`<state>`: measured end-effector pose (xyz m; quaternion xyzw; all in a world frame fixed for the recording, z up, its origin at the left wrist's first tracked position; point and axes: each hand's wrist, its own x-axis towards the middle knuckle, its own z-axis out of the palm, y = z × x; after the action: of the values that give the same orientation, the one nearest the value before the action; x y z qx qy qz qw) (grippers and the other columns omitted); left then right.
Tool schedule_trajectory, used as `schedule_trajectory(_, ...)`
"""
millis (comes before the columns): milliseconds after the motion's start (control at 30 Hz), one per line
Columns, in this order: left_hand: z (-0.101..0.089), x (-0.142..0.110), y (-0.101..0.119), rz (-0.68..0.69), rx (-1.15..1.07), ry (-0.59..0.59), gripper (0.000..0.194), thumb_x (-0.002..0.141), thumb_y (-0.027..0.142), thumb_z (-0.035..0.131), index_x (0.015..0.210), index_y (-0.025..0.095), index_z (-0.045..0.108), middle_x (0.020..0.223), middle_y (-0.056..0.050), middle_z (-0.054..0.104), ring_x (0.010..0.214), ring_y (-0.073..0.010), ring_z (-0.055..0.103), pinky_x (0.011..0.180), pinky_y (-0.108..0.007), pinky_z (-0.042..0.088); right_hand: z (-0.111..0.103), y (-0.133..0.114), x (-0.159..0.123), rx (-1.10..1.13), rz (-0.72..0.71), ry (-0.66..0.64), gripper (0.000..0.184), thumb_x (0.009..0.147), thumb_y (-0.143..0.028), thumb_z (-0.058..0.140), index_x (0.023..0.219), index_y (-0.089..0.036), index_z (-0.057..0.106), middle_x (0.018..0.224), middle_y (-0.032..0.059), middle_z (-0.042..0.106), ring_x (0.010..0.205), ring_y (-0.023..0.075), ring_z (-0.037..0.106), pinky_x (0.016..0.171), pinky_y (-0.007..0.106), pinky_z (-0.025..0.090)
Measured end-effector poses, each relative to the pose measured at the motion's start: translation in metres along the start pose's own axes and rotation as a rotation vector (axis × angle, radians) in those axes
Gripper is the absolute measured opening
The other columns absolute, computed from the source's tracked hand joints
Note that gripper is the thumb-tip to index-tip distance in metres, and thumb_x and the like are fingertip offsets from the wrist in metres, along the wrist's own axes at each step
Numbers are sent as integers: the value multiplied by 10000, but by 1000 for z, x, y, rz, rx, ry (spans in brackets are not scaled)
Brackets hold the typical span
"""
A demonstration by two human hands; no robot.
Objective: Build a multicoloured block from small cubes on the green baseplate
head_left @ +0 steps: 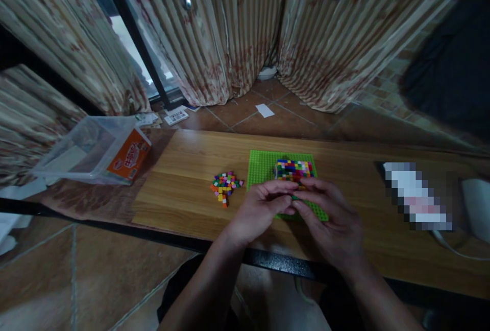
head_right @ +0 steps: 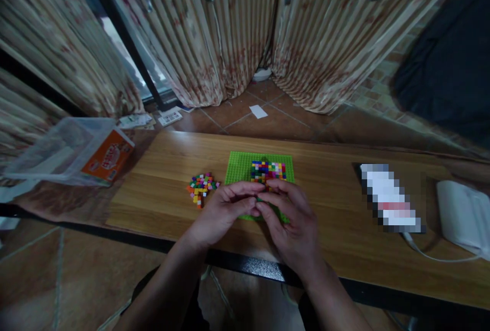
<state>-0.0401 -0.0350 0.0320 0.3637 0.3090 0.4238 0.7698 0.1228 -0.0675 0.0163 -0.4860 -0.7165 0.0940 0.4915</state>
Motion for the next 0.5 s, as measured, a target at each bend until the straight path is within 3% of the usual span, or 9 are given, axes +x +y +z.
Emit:
schedule_trajectory(200, -6, 1, 6, -16, 105, 9, 242, 794, 280, 760, 1012, 173, 758, 903, -54, 750, 748, -132, 695, 712, -265, 540, -10, 12, 2, -62, 100, 64, 104, 906, -275, 666, 990, -263, 725, 1157, 53, 669, 1069, 216, 653, 901, 400, 533)
schedule_trajectory(400, -21, 4, 20, 156, 199, 404, 96, 785, 194, 714, 861, 149, 751, 741, -22, 720, 609, -89, 631, 592, -207, 458, -23, 25, 7, -147, 169, 98, 144, 895, -366, 670, 931, -244, 737, 1152, 70, 666, 1088, 251, 636, 934, 454, 510)
schedule_trajectory(500, -24, 5, 22, 173, 183, 485, 87, 756, 189, 720, 825, 145, 748, 707, -9, 697, 587, -86, 608, 583, -209, 452, -24, 28, 6, -156, 160, 46, 158, 893, -384, 669, 922, -245, 737, 1185, 75, 656, 1124, 263, 622, 946, 467, 507)
